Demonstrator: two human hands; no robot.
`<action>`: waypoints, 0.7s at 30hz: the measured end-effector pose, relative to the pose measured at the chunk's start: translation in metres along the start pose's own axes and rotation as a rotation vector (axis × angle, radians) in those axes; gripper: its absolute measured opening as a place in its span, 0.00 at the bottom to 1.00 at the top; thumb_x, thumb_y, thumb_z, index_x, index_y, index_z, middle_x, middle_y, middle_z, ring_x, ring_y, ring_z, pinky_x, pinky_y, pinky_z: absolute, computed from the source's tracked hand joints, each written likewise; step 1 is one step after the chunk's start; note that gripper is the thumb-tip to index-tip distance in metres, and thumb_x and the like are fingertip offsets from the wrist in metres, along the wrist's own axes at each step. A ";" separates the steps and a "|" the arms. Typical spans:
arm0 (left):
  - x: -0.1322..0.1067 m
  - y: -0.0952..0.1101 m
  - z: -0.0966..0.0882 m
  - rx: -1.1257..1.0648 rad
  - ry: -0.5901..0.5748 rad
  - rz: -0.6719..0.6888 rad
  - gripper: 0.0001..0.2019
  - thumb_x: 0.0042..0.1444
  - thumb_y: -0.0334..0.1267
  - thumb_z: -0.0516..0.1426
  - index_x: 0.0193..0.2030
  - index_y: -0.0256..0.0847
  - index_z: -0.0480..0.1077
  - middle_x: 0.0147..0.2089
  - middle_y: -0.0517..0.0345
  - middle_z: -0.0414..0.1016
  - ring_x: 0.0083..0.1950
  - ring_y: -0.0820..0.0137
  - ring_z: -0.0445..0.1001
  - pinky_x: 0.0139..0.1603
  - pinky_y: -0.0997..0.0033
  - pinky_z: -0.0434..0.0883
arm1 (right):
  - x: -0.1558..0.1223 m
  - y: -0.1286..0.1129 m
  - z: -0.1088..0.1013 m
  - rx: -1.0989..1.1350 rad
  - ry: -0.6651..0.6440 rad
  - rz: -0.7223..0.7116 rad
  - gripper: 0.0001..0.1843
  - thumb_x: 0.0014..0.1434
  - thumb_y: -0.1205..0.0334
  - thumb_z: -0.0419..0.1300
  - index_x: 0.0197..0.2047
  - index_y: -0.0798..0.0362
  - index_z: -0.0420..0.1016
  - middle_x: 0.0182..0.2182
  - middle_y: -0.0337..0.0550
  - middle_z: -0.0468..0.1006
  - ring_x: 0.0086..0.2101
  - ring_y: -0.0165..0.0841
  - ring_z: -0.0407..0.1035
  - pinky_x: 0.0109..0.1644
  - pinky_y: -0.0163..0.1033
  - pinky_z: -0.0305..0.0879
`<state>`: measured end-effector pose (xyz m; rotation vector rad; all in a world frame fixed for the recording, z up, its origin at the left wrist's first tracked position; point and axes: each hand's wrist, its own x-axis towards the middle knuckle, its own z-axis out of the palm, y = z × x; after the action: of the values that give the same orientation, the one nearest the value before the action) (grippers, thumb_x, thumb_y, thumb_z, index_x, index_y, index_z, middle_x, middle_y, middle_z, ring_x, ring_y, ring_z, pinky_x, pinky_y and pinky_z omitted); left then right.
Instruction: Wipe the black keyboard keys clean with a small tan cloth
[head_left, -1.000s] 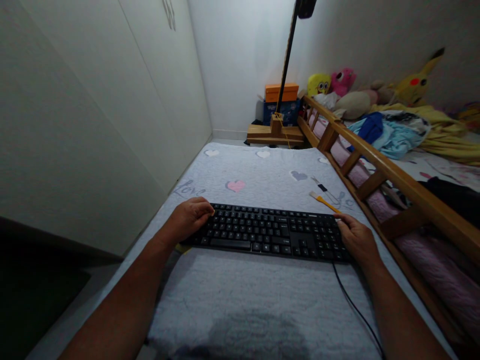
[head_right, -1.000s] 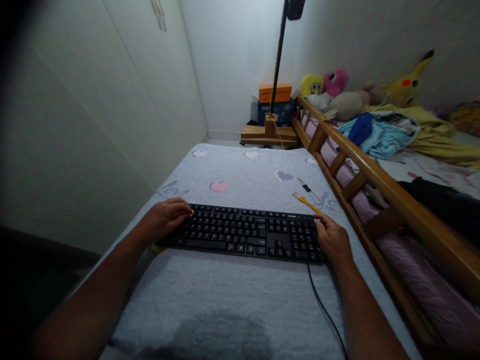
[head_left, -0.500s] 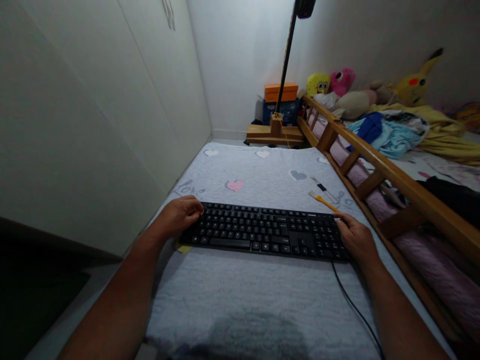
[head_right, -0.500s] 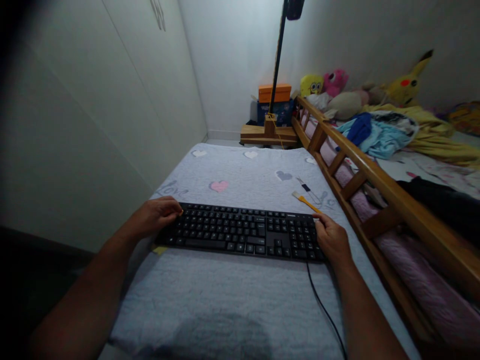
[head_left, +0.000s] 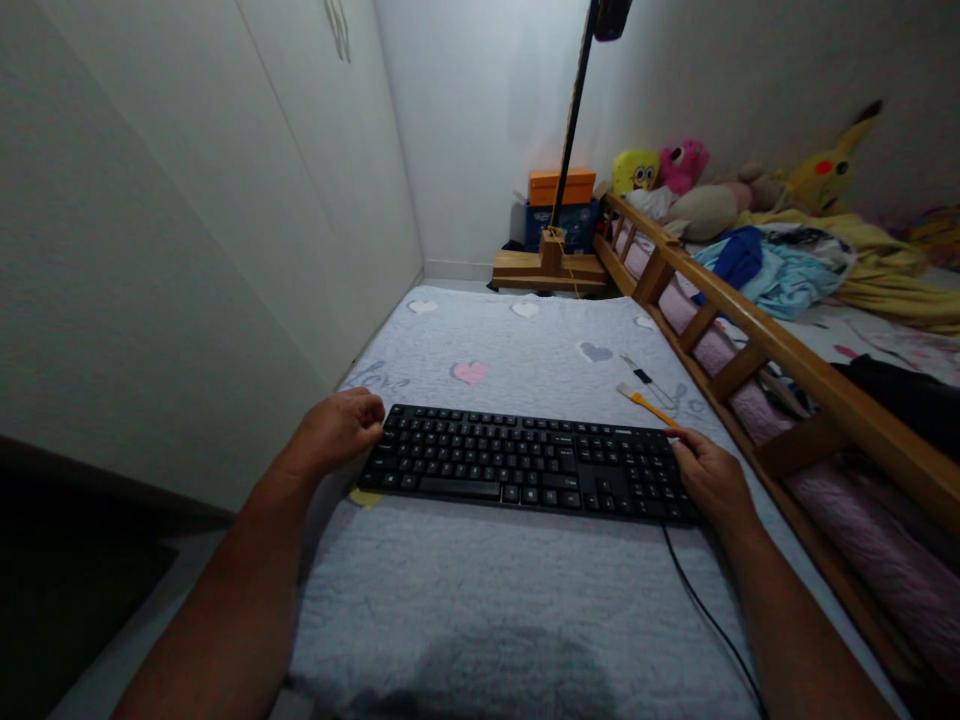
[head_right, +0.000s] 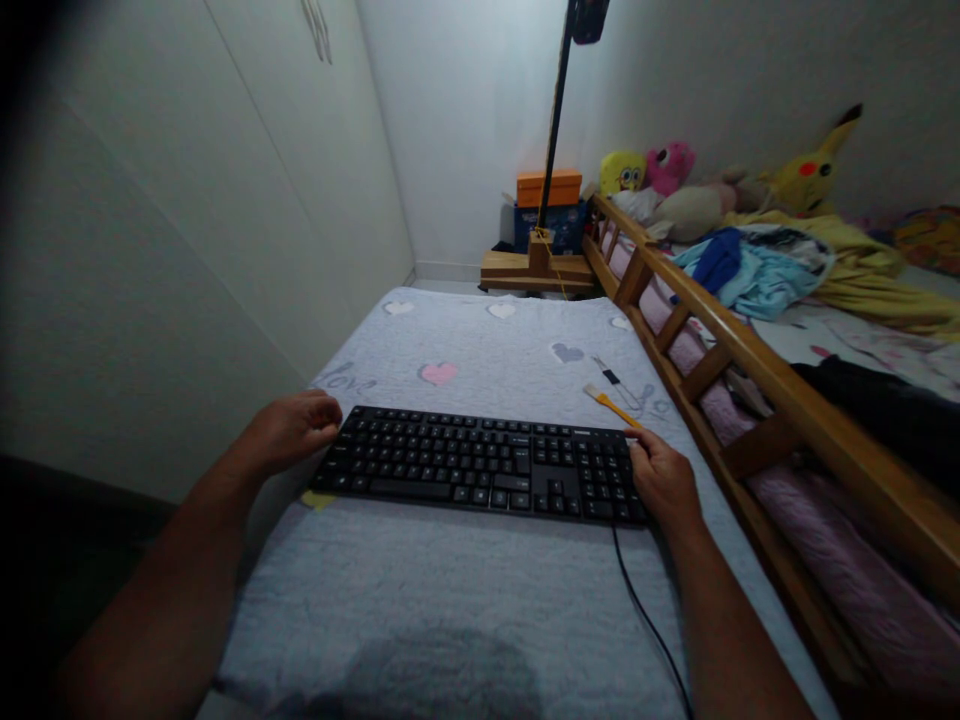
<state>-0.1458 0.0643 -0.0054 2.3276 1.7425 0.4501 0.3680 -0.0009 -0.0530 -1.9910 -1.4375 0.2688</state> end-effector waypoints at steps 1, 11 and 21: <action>0.000 0.000 0.000 0.019 0.016 -0.008 0.05 0.47 0.35 0.55 0.27 0.41 0.72 0.30 0.58 0.74 0.32 0.69 0.72 0.33 0.71 0.65 | 0.000 0.000 0.000 -0.005 -0.005 0.004 0.25 0.54 0.50 0.52 0.43 0.53 0.83 0.27 0.45 0.81 0.29 0.40 0.74 0.33 0.40 0.64; 0.002 0.064 0.024 -0.286 0.133 0.265 0.09 0.63 0.40 0.55 0.38 0.42 0.76 0.40 0.54 0.80 0.43 0.67 0.77 0.47 0.66 0.72 | 0.000 0.000 0.000 -0.013 -0.001 -0.002 0.24 0.54 0.50 0.52 0.43 0.53 0.83 0.29 0.45 0.82 0.30 0.40 0.74 0.34 0.40 0.65; 0.013 0.086 0.057 -0.244 0.085 0.445 0.08 0.66 0.36 0.54 0.41 0.42 0.76 0.43 0.52 0.80 0.45 0.65 0.76 0.49 0.63 0.73 | 0.001 -0.001 0.001 -0.044 -0.018 0.027 0.25 0.54 0.49 0.51 0.44 0.53 0.83 0.25 0.44 0.80 0.29 0.41 0.73 0.33 0.41 0.63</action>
<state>-0.0443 0.0536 -0.0282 2.5311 1.1098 0.7932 0.3673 0.0006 -0.0529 -2.0489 -1.4403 0.2699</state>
